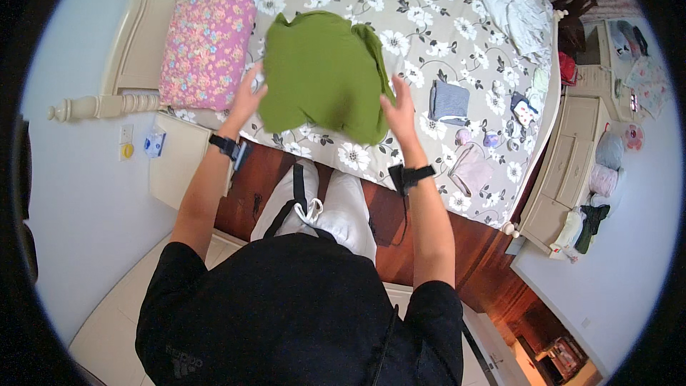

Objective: The person folds a striped t-shirt, a green t-shirt, and dark shorts on a bed. They then place the folded items into a wardrobe drawer.

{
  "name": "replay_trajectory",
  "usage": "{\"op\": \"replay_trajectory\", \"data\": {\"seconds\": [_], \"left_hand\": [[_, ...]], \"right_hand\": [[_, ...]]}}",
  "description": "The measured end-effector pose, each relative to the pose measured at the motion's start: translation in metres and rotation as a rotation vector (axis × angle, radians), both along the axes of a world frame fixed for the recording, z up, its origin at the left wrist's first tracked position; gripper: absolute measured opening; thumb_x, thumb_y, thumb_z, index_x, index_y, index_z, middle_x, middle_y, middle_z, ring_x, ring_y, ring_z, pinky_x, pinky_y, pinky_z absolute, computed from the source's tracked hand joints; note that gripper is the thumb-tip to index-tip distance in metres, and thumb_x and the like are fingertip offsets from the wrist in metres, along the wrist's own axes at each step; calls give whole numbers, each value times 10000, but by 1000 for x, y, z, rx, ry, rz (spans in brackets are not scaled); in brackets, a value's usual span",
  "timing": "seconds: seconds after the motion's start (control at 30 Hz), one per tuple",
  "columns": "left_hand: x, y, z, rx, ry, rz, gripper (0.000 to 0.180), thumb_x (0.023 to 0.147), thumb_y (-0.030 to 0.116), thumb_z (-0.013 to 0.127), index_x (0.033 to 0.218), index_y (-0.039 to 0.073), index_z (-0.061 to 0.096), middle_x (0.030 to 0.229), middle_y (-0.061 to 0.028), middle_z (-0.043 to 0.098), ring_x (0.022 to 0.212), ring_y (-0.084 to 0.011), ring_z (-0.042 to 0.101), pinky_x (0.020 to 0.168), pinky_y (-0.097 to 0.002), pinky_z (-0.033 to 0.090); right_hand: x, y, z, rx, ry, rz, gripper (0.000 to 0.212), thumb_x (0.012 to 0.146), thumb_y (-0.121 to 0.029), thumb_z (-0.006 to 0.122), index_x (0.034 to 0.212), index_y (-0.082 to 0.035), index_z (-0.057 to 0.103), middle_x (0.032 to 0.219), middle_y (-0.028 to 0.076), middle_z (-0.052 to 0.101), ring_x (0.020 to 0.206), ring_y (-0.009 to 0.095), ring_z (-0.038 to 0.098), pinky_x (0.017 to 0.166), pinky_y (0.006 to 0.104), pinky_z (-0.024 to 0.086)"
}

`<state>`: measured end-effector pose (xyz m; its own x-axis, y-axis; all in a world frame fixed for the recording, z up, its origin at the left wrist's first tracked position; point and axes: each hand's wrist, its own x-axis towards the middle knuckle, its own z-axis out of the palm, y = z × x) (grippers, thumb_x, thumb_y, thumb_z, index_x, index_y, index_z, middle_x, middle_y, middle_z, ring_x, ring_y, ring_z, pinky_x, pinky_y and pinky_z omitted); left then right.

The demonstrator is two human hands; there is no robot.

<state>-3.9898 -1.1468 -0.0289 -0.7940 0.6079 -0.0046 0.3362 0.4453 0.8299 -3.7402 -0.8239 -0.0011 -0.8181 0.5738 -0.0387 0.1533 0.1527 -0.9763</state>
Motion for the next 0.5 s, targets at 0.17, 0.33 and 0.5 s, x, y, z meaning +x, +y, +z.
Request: {"op": "replay_trajectory", "data": {"seconds": [0.17, 0.33, 0.5], "left_hand": [[76, -33, -110, -203, -140, -63, 475, 789, -40, 636, 1254, 49, 591, 1303, -178, 584, 1283, -343, 497, 1109, -392, 361], [104, -18, -174, -254, -229, -48, 397, 765, -83, 618, 1144, 34, 643, 1185, -186, 609, 1135, -376, 563, 991, -407, 454], [93, 13, -225, -344, -103, -51, 396, 768, -59, 655, 1146, 47, 611, 1183, -154, 578, 1134, -357, 546, 968, -408, 458]], "right_hand": [[68, -40, -121, 157, -500, 17, 471, 803, -30, 662, 1262, -2, 559, 1214, 227, 625, 1119, 370, 610, 968, 412, 477], [79, -69, -193, 305, -560, 127, 236, 822, -10, 615, 1044, -34, 689, 1035, 192, 680, 904, 349, 667, 809, 406, 536], [47, -71, -252, 430, -610, 249, 239, 817, 3, 591, 1045, 1, 660, 1100, 189, 645, 1068, 371, 582, 924, 429, 479]]}}
